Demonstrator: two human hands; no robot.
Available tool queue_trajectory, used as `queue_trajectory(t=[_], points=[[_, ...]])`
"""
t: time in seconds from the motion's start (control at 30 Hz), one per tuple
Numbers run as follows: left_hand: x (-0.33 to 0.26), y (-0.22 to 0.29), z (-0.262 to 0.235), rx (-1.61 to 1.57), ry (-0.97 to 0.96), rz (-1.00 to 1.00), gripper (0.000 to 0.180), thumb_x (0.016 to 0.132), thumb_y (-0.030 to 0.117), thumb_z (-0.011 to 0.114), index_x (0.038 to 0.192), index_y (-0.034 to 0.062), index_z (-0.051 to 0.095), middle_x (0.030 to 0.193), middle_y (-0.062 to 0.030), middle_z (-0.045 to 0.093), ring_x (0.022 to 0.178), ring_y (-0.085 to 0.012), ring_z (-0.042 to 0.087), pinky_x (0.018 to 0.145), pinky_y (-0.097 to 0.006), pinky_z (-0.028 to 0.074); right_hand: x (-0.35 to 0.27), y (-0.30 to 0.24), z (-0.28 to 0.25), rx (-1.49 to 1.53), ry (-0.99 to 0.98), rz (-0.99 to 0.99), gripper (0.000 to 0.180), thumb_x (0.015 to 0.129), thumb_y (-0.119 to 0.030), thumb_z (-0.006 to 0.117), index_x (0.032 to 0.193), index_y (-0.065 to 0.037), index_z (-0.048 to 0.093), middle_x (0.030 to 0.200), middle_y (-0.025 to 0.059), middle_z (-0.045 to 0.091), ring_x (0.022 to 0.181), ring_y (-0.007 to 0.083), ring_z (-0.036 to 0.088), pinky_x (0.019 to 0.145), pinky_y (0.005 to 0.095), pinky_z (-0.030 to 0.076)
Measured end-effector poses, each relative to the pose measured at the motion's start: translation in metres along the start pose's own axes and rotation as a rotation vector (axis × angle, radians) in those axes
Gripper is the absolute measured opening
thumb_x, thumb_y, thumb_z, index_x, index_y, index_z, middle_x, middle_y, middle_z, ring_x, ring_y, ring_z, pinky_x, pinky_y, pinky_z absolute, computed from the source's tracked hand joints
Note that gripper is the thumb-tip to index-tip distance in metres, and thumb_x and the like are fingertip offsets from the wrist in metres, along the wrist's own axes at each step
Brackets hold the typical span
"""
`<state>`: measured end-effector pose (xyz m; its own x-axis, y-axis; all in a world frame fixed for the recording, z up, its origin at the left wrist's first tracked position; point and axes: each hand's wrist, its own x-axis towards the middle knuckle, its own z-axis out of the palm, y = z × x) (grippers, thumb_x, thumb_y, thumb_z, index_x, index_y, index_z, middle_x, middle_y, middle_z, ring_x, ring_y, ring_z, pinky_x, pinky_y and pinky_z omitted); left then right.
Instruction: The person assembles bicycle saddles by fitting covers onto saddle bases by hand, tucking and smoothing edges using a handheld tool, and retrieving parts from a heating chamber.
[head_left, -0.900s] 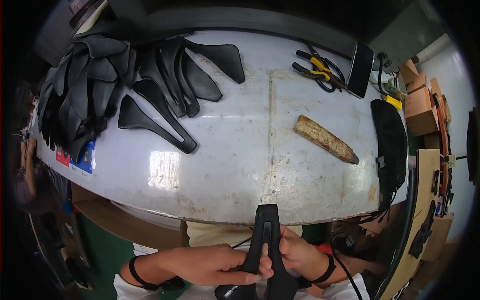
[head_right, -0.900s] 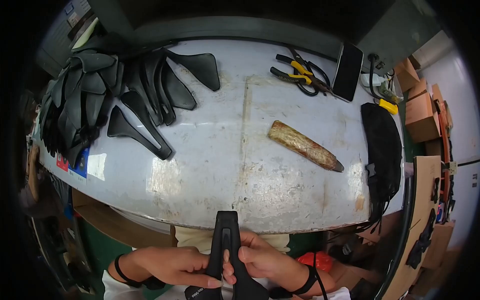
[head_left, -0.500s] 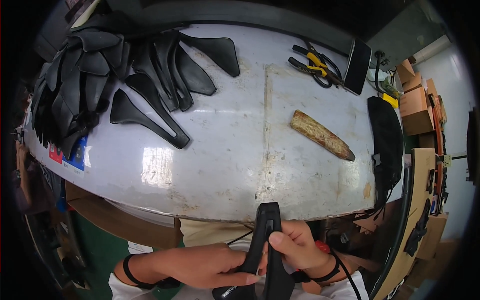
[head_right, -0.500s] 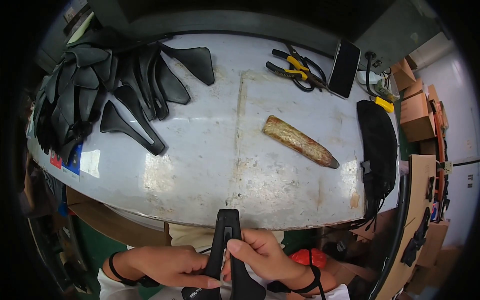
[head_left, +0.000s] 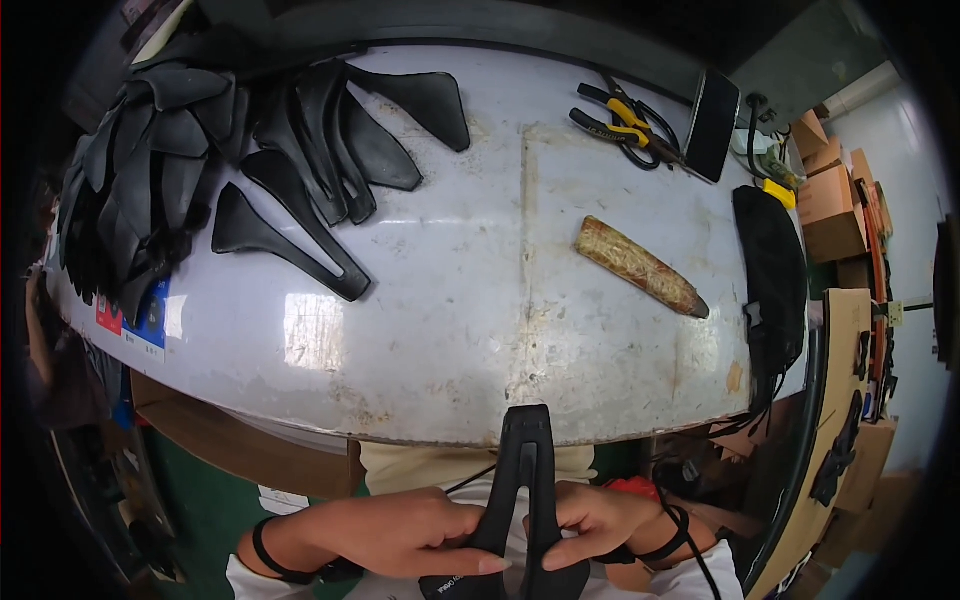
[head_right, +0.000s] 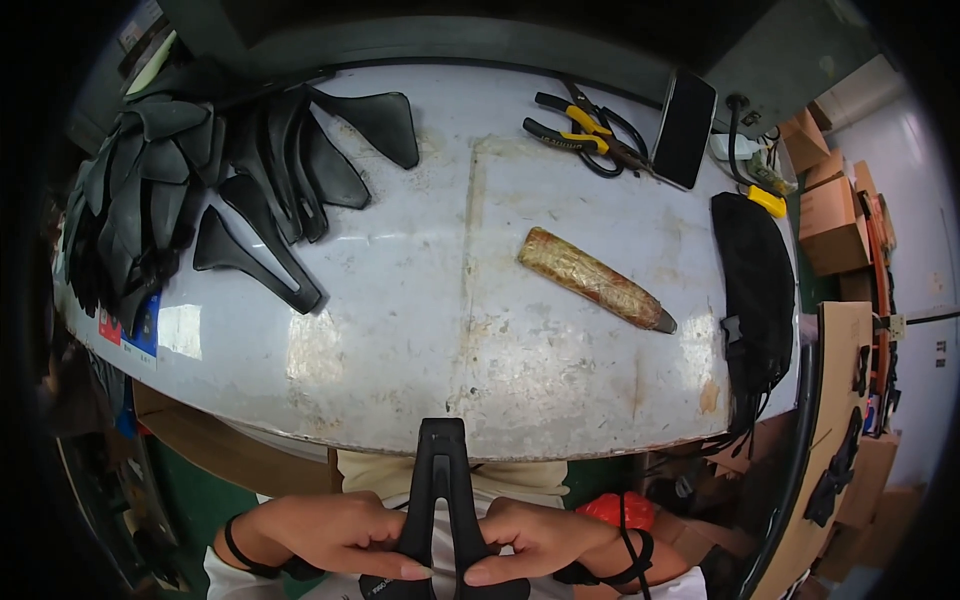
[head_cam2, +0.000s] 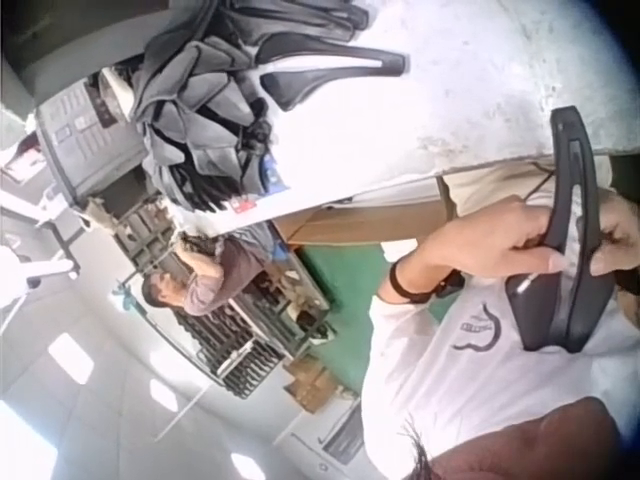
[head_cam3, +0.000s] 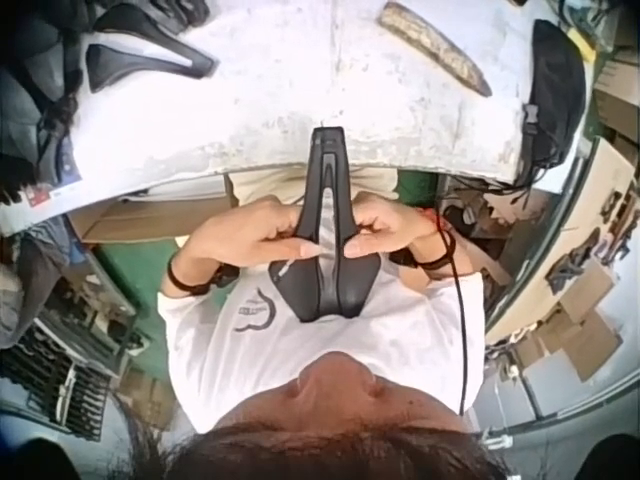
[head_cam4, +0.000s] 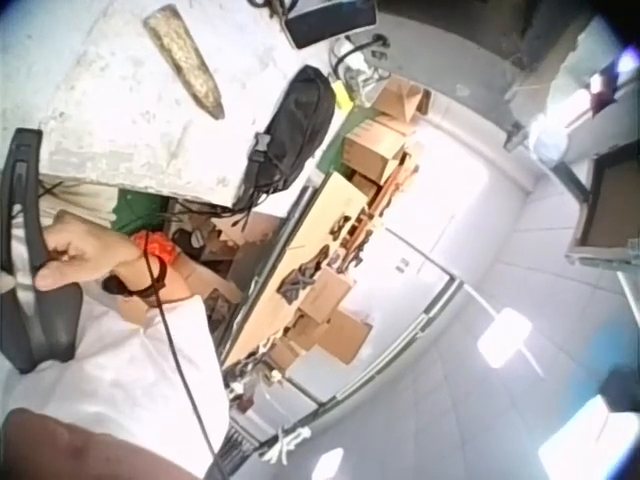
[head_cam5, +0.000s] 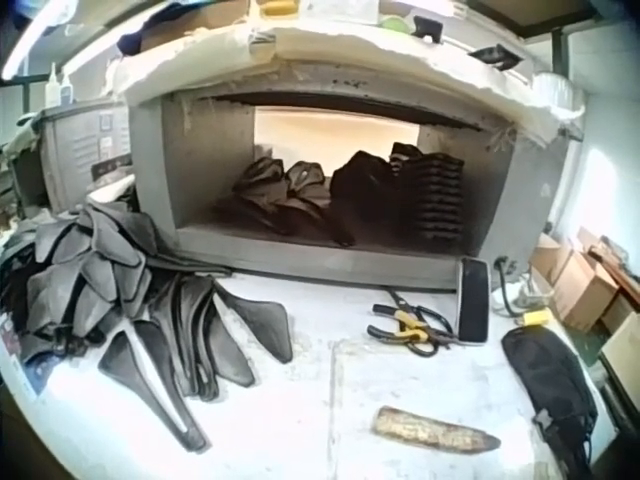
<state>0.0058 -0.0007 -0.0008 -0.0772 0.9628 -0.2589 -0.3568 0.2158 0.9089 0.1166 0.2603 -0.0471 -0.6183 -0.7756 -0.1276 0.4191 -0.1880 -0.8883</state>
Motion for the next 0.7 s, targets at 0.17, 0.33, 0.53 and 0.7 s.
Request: queue_trajectory(t=[0.17, 0.33, 0.53, 0.7], points=[[0.006, -0.011, -0.012, 0.001, -0.154, -0.186, 0.038, 0.105, 0.034, 0.064, 0.115, -0.0020, 0.064, 0.081, -0.0088, 0.068, 0.071, -0.0169, 0.063, 0.064, -0.035, 0.047, -0.006, 0.003, 0.000, -0.023, -0.011, -0.004, 0.028, 0.095, -0.021, 0.077, 0.085, 0.000, 0.061, 0.076, 0.0038, 0.062, 0.065, 0.0181, 0.056, 0.060, 0.0353, 0.043], [0.006, -0.078, 0.034, -0.869, 0.194, 0.494, 0.076, 0.102, 0.029, 0.065, 0.158, -0.0072, 0.029, 0.161, -0.0191, 0.039, 0.148, -0.0286, 0.039, 0.121, -0.044, 0.031, 0.011, -0.031, 0.019, 0.333, 0.985, -0.425, 0.041, 0.096, -0.031, 0.075, 0.106, 0.008, 0.072, 0.098, 0.0145, 0.076, 0.088, 0.0203, 0.072, 0.078, 0.0341, 0.057], [0.038, -0.030, 0.025, -0.887, 0.892, 0.612, 0.056, 0.110, 0.022, 0.050, 0.157, 0.0002, 0.028, 0.136, -0.0150, 0.059, 0.109, -0.0243, 0.070, 0.092, -0.041, 0.061, 0.020, -0.004, 0.012, -0.016, 0.702, -0.029, 0.022, 0.091, -0.001, 0.070, 0.113, -0.005, 0.073, 0.111, 0.0122, 0.074, 0.101, 0.0230, 0.071, 0.088, 0.0347, 0.056], [0.015, -0.013, 0.005, -0.195, 0.815, 0.318, 0.043, 0.109, 0.017, 0.052, 0.147, -0.0024, 0.047, 0.116, -0.0124, 0.067, 0.098, -0.0185, 0.071, 0.089, -0.034, 0.059, 0.026, -0.034, 0.006, -0.199, 1.030, -0.129, 0.038, 0.107, -0.019, 0.054, 0.137, 0.004, 0.059, 0.120, 0.0178, 0.070, 0.113, 0.0208, 0.066, 0.099, 0.0364, 0.051]])
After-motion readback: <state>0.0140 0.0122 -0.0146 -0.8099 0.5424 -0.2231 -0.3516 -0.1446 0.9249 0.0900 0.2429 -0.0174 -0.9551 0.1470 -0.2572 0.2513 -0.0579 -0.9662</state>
